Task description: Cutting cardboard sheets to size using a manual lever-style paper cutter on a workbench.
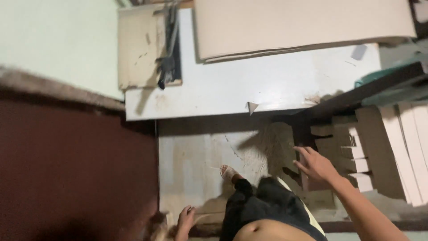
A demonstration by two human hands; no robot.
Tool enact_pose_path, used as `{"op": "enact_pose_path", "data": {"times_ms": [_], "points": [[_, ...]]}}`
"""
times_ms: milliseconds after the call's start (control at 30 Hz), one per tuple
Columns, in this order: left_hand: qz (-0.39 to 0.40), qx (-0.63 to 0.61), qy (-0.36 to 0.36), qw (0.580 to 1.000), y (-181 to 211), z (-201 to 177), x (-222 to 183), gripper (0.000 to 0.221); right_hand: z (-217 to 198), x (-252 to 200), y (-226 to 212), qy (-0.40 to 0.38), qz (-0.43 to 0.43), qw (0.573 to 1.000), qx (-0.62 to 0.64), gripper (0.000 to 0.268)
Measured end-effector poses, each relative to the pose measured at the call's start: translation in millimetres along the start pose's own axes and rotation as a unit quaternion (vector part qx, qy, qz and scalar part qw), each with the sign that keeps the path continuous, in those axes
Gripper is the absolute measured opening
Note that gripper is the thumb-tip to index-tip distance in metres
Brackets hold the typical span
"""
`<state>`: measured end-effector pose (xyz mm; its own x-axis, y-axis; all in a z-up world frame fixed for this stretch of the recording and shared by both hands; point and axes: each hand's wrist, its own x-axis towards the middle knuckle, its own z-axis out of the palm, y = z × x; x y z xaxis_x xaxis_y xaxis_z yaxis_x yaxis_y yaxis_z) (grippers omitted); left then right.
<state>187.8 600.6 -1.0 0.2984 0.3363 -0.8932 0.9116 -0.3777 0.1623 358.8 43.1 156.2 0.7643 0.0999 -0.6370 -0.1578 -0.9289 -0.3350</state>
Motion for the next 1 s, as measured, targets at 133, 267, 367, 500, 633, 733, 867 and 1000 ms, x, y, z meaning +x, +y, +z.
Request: {"op": "enact_pose_path", "data": {"times_ms": [133,267,367,500,633,733,867,1000], "points": [[-0.072,0.040,-0.058,0.995,93.9,-35.5,-1.4,0.056,50.6,13.8,20.6,-0.003,0.007,1.000,0.011,0.063],[0.079,0.035,-0.023,0.996,183.5,-35.6,16.0,0.066,65.5,41.1,21.9,-0.033,0.045,0.998,0.042,0.062],[0.143,0.043,-0.028,0.988,254.3,-33.4,36.3,0.071,55.9,77.7,5.4,-0.054,0.062,0.994,0.078,0.064],[0.216,0.043,-0.070,0.973,396.7,-44.5,18.7,0.075,-19.0,146.7,-54.0,-0.021,0.059,0.987,0.145,0.061],[0.235,0.025,-0.040,0.971,508.8,-39.4,16.1,0.083,-30.1,257.7,-54.1,0.009,0.073,0.990,0.118,0.071],[0.257,-0.009,0.004,0.966,591.4,-33.3,23.2,0.088,-44.7,317.8,-73.3,-0.009,0.081,0.995,0.062,0.088],[0.270,-0.059,0.041,0.960,684.1,-18.4,38.1,0.085,-59.3,350.8,-92.2,-0.091,0.092,0.979,0.158,0.097],[0.240,0.049,0.107,0.964,727.8,-6.5,94.8,0.098,-70.4,352.0,-93.0,-0.128,0.097,0.970,0.185,0.097]]}}
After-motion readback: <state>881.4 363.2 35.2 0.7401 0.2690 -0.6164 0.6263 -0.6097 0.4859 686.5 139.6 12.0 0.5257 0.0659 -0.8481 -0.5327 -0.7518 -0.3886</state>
